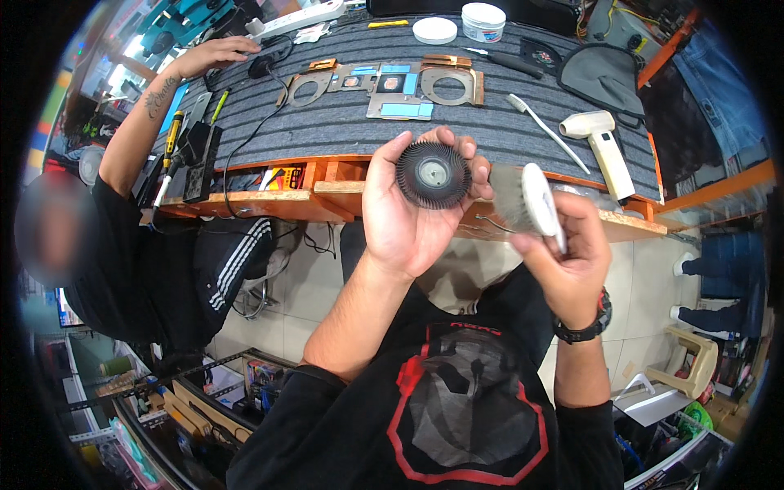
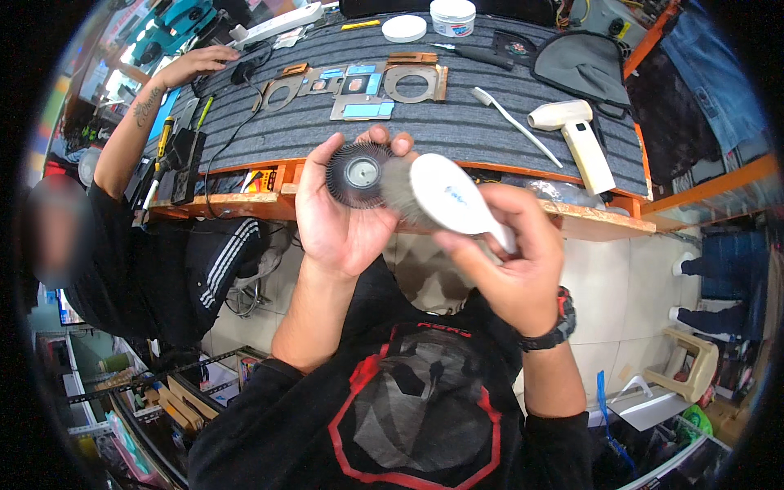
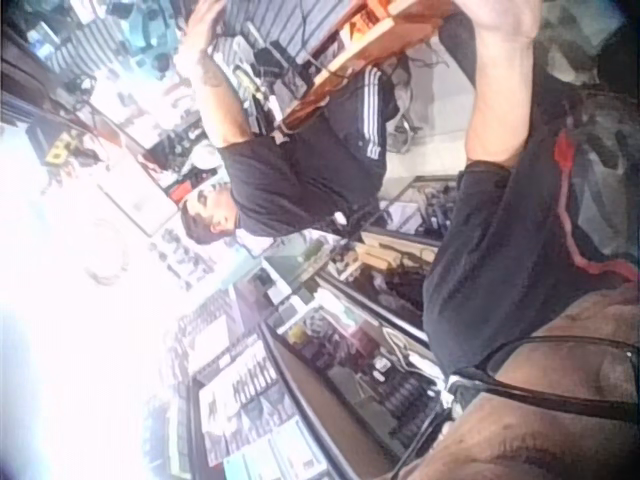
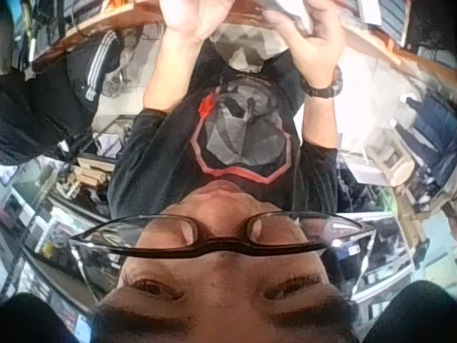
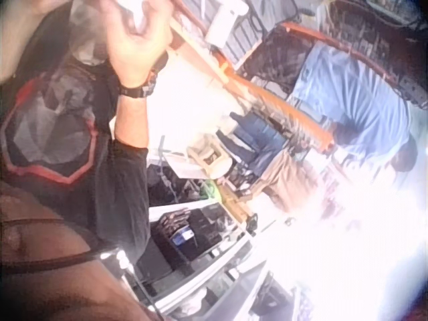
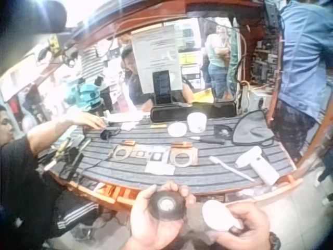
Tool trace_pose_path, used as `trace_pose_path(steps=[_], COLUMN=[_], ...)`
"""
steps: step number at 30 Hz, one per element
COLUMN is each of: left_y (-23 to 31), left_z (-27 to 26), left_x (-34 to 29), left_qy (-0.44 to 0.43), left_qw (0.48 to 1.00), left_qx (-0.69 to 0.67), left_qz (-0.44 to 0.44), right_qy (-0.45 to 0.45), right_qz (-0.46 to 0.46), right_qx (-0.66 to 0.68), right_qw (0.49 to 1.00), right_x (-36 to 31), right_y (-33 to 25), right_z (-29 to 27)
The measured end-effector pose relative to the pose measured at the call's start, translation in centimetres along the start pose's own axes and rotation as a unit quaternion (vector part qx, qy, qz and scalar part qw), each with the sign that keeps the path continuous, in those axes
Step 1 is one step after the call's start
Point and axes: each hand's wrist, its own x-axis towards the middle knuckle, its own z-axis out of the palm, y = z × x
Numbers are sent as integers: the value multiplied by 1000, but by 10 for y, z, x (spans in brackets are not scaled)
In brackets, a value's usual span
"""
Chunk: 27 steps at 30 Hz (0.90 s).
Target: The person cleans a small circular fan component using a brush, a hairdryer, and a cloth. They then place the fan on a workbench and apply lubricant to a motor assembly using a small bottle.
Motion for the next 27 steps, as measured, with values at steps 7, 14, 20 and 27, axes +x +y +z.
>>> trace_pose_path(steps=[7,14,20,27], left_y=[-15,-12,-11,-10], left_z=[-8,-2,3,-3], left_x=[-1,-6,-6,-3], left_qy=[-63,-64,8,-6], left_qw=[997,995,995,987], left_qx=[-23,78,82,81], left_qz=[-44,23,56,140], right_qy=[-85,-146,1,-92], right_qz=[-304,-193,-78,-141], right_qx=[-312,-186,-103,-244], right_qw=[896,952,992,955], right_x=[15,18,18,10], right_y=[5,-15,-2,-6], right_z=[19,6,-13,-12])
